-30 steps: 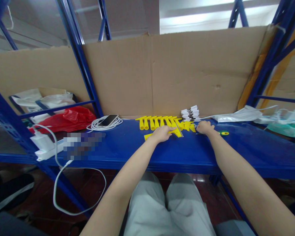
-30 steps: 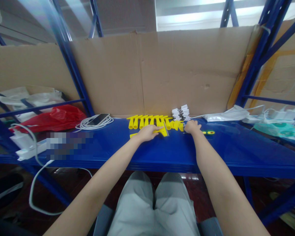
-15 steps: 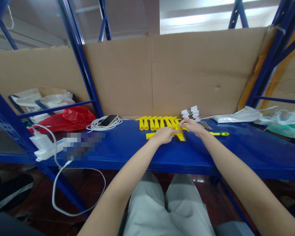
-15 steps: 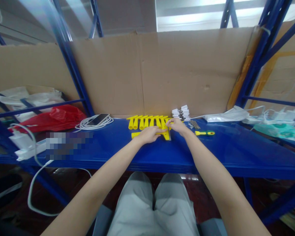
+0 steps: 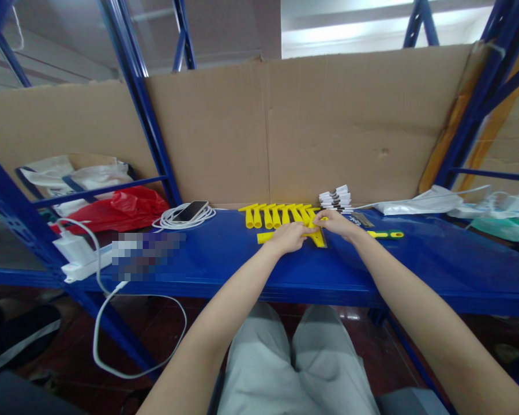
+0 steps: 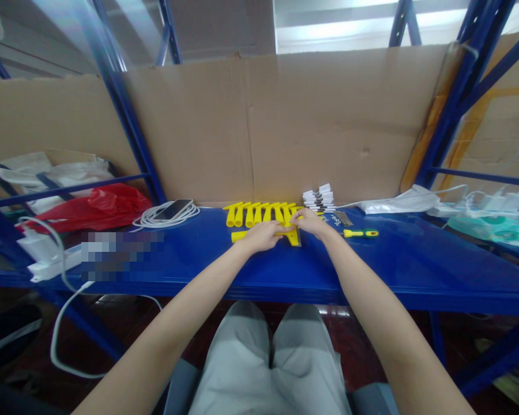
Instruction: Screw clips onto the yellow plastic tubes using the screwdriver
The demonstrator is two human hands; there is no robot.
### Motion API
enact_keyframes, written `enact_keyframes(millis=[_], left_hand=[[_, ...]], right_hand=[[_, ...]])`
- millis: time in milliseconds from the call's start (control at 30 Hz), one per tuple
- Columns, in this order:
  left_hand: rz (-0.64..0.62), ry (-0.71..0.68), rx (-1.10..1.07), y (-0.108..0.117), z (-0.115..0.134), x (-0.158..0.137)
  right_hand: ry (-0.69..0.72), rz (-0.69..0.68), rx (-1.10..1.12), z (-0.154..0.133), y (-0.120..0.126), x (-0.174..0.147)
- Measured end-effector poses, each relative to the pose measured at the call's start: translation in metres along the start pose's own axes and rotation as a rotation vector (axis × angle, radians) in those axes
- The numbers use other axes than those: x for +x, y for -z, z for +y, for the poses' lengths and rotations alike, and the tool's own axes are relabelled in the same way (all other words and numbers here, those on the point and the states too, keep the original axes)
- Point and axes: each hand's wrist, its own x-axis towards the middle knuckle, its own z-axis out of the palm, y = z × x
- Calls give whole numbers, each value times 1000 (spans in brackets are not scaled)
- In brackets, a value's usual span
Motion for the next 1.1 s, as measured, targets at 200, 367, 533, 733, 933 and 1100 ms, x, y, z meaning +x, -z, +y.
enact_keyframes(millis=[200,367,533,733,933,1100], left_hand=[[10,-3,37,0,0,0],[33,-8,51,-1,-1,0],[49,-7,47,-2,-2,0],[57,-2,51,-2,-2,0],[60,-15,52,-1,-2,-1],[71,-18,45,-1,-1,-1]], right_hand=[[-16,25,21,3,-3,2],[9,87,72,12,-9,8],[-28,121,230,19,-15,13],[-49,96,338,21,-16,15],[-155,53,430,11,-14,6],[-169,60,456,9,-15,4]])
